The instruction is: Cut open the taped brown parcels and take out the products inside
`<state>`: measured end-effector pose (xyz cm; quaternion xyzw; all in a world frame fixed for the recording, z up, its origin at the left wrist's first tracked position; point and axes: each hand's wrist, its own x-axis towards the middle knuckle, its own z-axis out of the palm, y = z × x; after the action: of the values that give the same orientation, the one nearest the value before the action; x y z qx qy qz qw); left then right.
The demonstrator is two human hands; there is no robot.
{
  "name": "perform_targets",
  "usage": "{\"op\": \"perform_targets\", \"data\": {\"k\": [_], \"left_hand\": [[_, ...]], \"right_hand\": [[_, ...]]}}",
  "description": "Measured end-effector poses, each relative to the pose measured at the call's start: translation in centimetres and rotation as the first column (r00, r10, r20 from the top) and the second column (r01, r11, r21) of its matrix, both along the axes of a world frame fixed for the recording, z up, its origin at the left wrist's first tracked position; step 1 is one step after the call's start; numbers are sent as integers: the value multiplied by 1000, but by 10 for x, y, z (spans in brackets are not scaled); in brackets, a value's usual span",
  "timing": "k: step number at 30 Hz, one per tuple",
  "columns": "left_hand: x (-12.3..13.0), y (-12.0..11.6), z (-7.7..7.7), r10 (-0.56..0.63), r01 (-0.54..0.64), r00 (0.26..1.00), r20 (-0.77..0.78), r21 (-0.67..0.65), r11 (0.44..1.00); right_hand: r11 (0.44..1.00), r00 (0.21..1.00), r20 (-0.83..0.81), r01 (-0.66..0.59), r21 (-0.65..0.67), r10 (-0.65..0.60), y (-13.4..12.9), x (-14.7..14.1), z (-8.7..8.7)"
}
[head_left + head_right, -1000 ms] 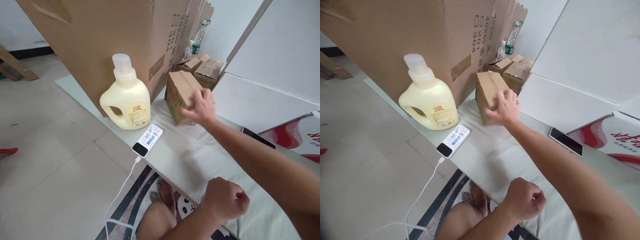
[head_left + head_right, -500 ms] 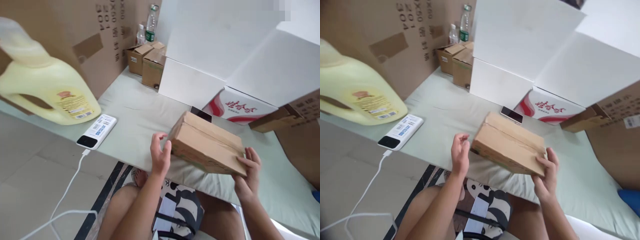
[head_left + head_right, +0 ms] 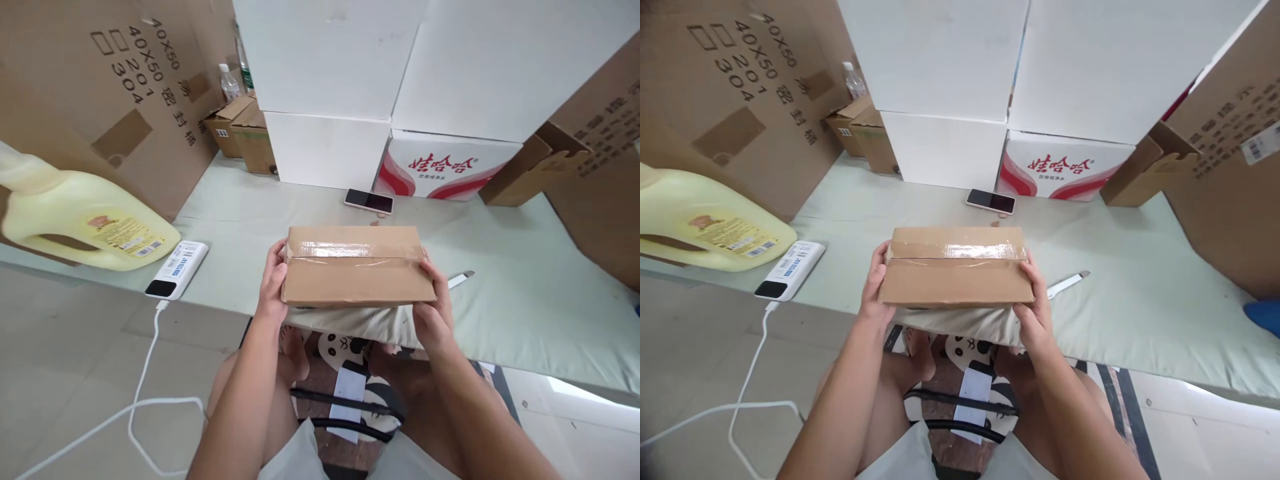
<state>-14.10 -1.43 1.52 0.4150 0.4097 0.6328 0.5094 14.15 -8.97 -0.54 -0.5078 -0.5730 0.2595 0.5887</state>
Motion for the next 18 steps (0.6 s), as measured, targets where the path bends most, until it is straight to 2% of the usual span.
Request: {"op": "perform_targets", "data": {"k": [4,9,11,13,18], "left_hand": [[12,4,5,14,-11,996,91,-32,999],[19,8,11,30,-24,996,87,-70,997],[17,8,11,84,-80,996,38,-95,992],[12,6,9,185,-183,983,6,-113,977],[0,7,0,369,-362,930,-11,-223,905]], "right_hand": [[998,1000,4,-3,-60,3,-13,7,-8],[974,977,155,-116,-196,147,-33,22,-10],[957,960,179,-170,-235,215,-39,31,-8],[941,941,197,-223,-254,276,-41,39,-8],[917,895,266,-283,-280,357,-39,62,-20]]}}
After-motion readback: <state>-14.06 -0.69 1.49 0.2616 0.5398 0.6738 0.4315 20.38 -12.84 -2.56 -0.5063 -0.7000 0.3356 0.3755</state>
